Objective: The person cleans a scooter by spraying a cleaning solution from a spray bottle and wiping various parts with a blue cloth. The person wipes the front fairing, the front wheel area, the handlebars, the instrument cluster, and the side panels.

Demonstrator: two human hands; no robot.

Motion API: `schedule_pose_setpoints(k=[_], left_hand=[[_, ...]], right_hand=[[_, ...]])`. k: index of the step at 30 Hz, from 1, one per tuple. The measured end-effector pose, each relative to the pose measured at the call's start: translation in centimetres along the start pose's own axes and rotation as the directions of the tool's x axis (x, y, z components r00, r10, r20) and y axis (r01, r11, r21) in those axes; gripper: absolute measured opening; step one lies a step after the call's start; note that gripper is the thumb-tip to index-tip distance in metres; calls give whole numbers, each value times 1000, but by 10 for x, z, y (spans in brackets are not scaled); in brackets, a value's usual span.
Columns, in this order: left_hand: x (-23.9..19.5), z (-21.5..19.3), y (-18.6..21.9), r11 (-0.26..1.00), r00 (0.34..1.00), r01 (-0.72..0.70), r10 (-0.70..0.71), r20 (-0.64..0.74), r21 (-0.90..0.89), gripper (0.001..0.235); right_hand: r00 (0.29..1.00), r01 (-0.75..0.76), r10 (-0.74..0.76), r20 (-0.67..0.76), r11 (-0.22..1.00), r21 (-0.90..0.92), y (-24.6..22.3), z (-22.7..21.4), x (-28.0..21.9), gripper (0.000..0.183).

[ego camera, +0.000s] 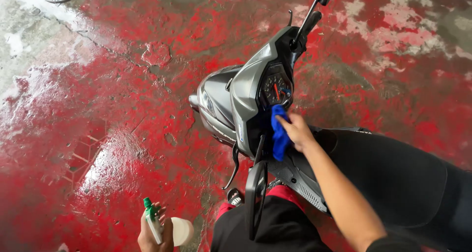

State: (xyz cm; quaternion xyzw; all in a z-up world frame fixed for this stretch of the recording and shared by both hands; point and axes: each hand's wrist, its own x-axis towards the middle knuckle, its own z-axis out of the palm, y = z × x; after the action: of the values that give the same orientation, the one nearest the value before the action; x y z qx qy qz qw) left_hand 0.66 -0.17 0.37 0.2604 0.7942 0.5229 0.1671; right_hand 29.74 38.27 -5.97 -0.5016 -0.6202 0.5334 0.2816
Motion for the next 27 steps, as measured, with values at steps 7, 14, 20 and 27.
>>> schedule_pose_setpoints(k=[7,14,20,27], left_hand=[[22,-6,5,991,997,5,-16,81,137,50],[38,-9,47,974,972,77,-121,202,215,50],[44,-20,18,961,952,9,-94,293,278,50],[37,-35,4,983,909,-84,9,416,162,56]], right_hand=[[900,389,-319,-297,895,219,8,78,-107,19],[917,-5,171,-361,908,418,52,34,-177,31],[960,257,-60,-275,589,766,-29,49,-286,48],[870,488,-454,-190,741,462,-234,42,-247,78]])
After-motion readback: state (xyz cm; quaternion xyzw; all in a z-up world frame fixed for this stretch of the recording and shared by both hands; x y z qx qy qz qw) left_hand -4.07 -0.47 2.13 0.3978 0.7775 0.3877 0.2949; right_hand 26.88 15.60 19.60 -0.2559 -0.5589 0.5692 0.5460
